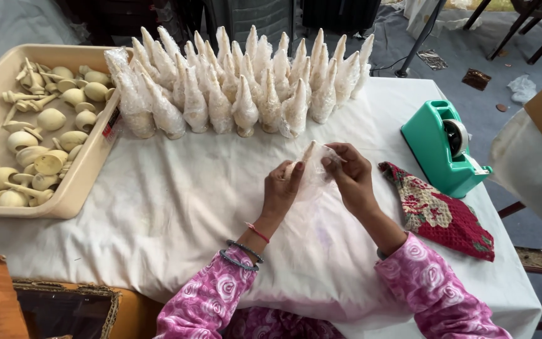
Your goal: The person wraps a small ceramic object in bubble wrap and secures it with tape. They then wipe another ceramic piece with a cloth and insert a wooden stick into its opening. The wrapped items are placed in a row on the table.
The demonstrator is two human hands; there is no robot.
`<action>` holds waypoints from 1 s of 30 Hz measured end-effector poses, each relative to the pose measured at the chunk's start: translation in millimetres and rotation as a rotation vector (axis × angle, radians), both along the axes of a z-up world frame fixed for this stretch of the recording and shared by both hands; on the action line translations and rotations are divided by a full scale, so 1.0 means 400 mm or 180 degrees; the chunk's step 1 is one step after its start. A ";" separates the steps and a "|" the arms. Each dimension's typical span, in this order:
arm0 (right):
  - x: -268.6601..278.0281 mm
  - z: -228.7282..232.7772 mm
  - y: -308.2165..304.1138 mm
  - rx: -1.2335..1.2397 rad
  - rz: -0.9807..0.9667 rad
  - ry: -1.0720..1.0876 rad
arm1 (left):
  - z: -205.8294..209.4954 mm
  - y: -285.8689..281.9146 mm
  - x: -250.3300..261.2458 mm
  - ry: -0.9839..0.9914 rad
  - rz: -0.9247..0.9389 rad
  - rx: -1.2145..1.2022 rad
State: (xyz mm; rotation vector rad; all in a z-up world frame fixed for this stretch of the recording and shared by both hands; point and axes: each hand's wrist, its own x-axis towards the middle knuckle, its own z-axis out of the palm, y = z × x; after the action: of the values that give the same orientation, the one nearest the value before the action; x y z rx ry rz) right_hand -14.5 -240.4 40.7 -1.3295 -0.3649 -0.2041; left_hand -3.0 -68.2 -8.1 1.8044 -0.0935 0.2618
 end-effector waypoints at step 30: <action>0.042 -0.140 -0.011 0.0040 0.0355 0.0273 | 0.048 -0.004 -0.026 0.1797 -0.1671 -0.2426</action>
State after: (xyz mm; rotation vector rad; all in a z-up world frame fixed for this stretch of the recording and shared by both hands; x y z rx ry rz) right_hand 2.4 -244.6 -15.2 -1.2972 -0.3633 -0.0558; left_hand -13.5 -69.7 11.1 0.9882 -0.0521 -0.5292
